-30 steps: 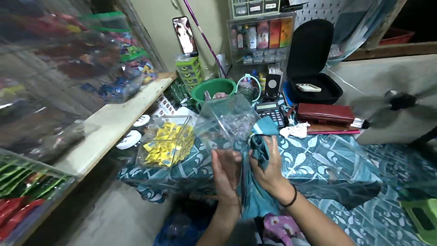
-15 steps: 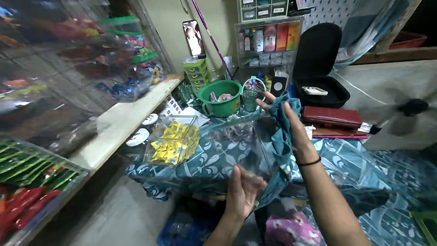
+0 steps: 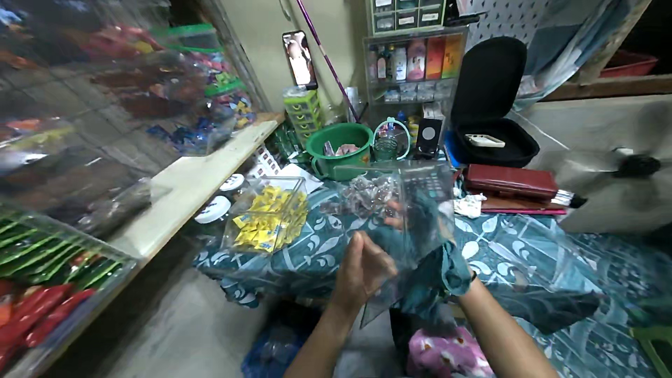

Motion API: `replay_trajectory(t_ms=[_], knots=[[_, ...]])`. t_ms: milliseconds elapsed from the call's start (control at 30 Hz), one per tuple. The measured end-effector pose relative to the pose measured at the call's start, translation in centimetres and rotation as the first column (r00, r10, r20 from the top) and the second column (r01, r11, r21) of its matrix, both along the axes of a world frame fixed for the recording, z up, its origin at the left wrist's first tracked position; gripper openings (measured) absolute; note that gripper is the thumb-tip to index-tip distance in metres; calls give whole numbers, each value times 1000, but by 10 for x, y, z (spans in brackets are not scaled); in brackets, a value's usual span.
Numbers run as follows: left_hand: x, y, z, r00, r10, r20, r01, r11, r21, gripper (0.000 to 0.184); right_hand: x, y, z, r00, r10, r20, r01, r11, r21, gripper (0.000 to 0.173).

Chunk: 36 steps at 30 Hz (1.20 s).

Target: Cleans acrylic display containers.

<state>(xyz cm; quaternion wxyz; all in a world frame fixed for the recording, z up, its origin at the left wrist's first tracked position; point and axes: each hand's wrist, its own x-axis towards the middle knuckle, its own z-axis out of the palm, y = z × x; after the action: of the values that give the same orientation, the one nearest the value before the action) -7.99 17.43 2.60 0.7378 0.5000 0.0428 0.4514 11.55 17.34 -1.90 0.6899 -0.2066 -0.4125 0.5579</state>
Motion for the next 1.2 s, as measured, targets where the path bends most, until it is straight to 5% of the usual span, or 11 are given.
replay_trajectory(t_ms=[67, 200, 367, 467, 533, 600, 700, 867, 1067, 1133, 1200], knots=[[-9, 5, 3, 995, -11, -102, 15, 999, 42, 38, 9, -17, 31, 977, -127, 173, 147, 983, -109, 38], [-16, 13, 18, 970, 111, -217, -41, 952, 302, 26, 13, -42, 50, 960, -280, 13, 279, 950, -137, 28], [-25, 7, 36, 734, 439, -519, -106, 828, 551, 73, 41, -39, 63, 824, -562, 70, 551, 824, 133, 30], [-33, 5, 37, 778, -24, -627, 145, 979, 142, 97, 44, -49, 66, 751, -648, 126, 561, 727, 396, 32], [-29, 5, 31, 785, -360, -505, 310, 933, -183, 110, 40, -58, 61, 713, -659, 239, 479, 707, 520, 32], [-22, 5, 21, 779, -449, -437, 337, 888, -312, 101, 39, -64, 53, 698, -630, 340, 351, 715, 605, 35], [-20, 4, 16, 828, -305, -471, 183, 940, -287, 81, 32, -70, 60, 676, -697, 240, 511, 677, 530, 40], [-37, 9, -6, 831, 270, -485, -127, 943, 307, 111, 52, -77, 91, 466, -874, 138, 851, 485, 202, 35], [-31, 18, -16, 809, 450, -378, -321, 877, 357, 110, 37, -76, 134, 749, -609, 262, 585, 793, 171, 34], [-24, 20, -21, 798, 499, -338, -359, 844, 398, 105, 10, -73, 134, 657, -580, 481, 593, 792, 144, 32], [-17, 21, -27, 791, 545, -277, -394, 801, 450, 102, -11, -54, 119, 387, -546, 743, 461, 812, 357, 54]])
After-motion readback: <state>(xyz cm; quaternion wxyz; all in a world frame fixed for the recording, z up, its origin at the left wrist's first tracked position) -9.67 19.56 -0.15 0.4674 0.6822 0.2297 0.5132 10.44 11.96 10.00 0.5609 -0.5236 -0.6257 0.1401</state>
